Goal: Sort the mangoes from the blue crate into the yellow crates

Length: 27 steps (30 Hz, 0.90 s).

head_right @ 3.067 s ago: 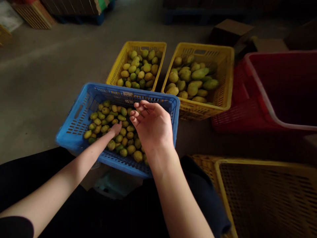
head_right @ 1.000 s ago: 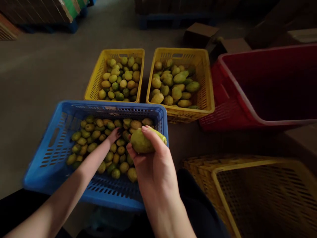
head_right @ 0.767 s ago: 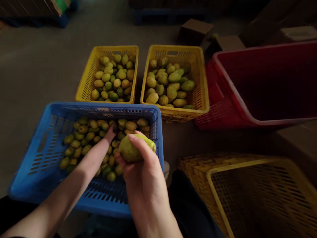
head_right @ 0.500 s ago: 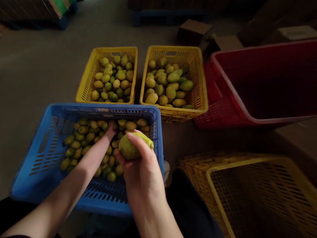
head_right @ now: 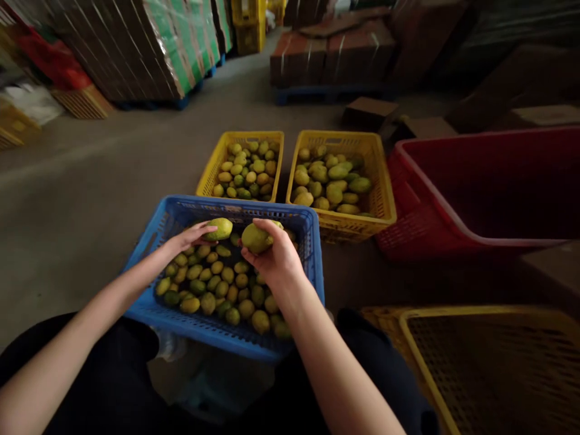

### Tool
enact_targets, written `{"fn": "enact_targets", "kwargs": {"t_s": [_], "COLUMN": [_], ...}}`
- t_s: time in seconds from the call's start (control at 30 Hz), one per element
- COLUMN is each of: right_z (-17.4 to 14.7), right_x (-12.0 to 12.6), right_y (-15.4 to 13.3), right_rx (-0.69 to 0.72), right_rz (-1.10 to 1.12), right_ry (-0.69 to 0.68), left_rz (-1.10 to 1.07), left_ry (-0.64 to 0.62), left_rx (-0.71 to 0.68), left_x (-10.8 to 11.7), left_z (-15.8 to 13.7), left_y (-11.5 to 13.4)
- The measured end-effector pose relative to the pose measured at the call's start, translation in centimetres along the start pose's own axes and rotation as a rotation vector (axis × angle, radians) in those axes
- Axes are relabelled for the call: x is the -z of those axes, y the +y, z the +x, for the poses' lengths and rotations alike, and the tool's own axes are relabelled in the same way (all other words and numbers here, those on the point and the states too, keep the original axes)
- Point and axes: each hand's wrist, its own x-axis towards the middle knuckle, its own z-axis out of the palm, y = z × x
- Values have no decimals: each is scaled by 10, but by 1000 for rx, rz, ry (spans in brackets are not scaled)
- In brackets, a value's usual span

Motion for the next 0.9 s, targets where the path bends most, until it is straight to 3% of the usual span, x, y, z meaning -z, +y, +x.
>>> {"fn": "enact_targets", "kwargs": {"t_s": [0.1, 0.2, 0.33, 0.43, 0.5, 0.63, 0.73, 0.9], "right_z": [-2, -7, -21, -28, -26, -5, 10, 12], "right_x": [-4, -5, -3, -1, 1, 3, -1, -18], "right_y": [16, 35, 54, 59, 60, 60, 58, 55], "right_rx": [47, 175, 329, 382, 423, 441, 417, 287], "right_rz": [-139, -349, -574, -654, -645, -532, -450, -376], "right_ry": [4, -26, -131, -221, -203, -103, -135, -203], "left_rz": [217, 113, -354, -655, -764, -928, -1009, -866], "left_ry": [22, 67, 55, 44, 69, 141, 119, 162], "left_rx": [-35, -225, -174, -105, -94, -70, -3, 88], "left_x": [2, -1, -12, -20, -22, -19, -16, -28], "left_z": [-21, -56, -91, -95, -92, -86, -82, -72], "left_y": [49, 70, 61, 55, 57, 62, 59, 52]}}
